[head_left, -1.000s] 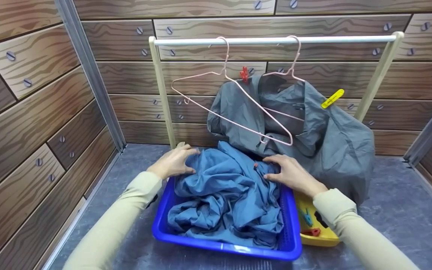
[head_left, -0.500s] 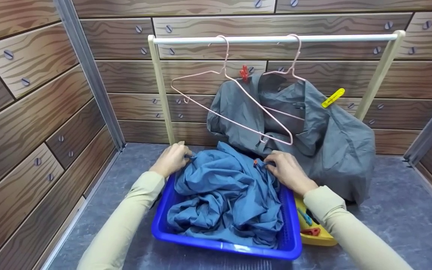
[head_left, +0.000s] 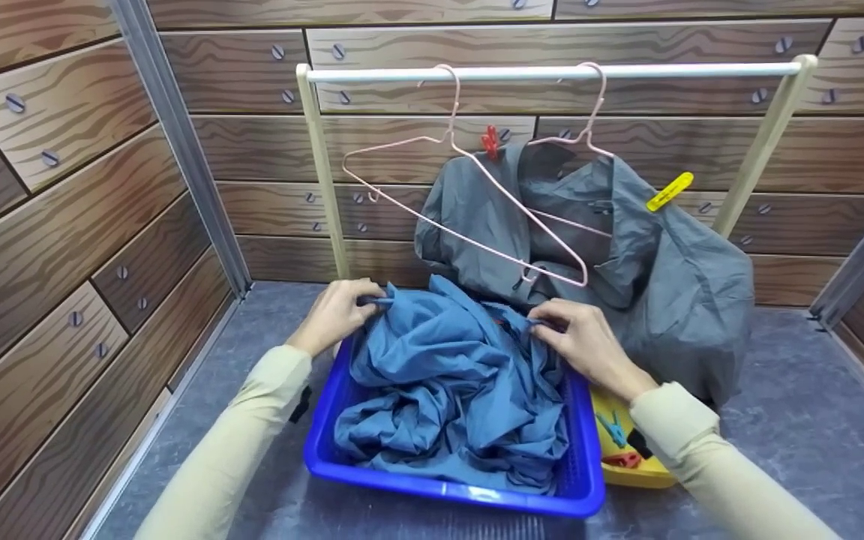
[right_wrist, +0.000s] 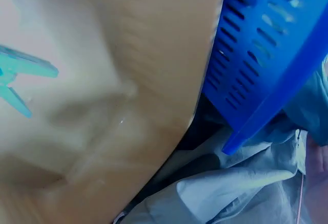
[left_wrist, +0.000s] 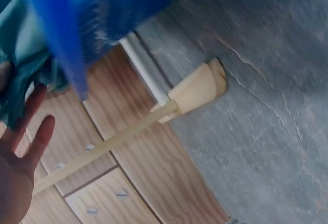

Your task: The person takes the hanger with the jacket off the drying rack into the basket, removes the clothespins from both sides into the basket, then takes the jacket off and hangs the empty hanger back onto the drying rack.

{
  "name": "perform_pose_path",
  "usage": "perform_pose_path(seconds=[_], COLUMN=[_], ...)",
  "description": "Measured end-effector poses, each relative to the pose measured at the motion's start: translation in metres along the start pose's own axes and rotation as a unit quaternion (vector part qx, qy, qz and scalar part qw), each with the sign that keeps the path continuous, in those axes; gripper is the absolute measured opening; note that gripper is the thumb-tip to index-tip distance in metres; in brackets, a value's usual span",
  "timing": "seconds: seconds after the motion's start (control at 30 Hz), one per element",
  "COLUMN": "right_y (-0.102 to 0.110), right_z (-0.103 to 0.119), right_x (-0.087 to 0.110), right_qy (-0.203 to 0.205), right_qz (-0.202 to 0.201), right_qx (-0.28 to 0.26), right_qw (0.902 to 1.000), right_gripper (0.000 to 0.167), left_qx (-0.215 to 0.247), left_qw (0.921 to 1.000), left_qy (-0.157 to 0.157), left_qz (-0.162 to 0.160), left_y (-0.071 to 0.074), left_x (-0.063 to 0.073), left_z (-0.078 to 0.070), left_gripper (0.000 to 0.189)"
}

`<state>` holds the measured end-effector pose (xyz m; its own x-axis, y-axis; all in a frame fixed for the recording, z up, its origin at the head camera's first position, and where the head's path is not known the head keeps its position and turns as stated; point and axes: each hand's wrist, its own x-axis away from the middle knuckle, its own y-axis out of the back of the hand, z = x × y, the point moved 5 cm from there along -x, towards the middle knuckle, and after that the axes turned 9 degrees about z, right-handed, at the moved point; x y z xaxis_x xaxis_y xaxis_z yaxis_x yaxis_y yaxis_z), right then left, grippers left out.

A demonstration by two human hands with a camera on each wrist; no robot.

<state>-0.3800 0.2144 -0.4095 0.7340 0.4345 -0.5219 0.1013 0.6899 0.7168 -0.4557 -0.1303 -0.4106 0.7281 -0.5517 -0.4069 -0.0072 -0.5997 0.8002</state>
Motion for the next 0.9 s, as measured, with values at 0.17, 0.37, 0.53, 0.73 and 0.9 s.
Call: perform_pose_path(seconds=[0.17,0.37,0.53,0.73,0.9], right_y=[0.002,-0.007,-0.015,-0.013,0.004], right_z=[0.006,0.008,0.008,0.011,0.013], right_x=[0.019,0.041,0.050,0.052,0.035], right_qy=[0.037,0.023,0.026,-0.005,-0.036], right_qz=[0.027,0.085,0.134,0.188,0.153], right_qx=[-0.036,-0.018,-0.005,-0.011,-0.015], right_qw=[0.9983,0.9960,0.9907,0.9820,0.9874], right_gripper=[0.025,0.025,0.024,0.021,0.029], left_qx=[0.106,0.083,-0.003,-0.025,-0.024], left_qw=[0.9939,0.9899,0.9866,0.9894,0.9966], left_qy=[-0.029,-0.086,-0.119,-0.071,-0.045], left_qz=[0.014,0.076,0.111,0.124,0.064], left_y=[0.005,-0.007,-0.021,-0.020,-0.003], left_x=[0.017,0.043,0.058,0.059,0.041], left_z=[-0.009,-0.021,-0.027,-0.025,-0.022], left_gripper=[0.018,0.018,0.013,0.016,0.024])
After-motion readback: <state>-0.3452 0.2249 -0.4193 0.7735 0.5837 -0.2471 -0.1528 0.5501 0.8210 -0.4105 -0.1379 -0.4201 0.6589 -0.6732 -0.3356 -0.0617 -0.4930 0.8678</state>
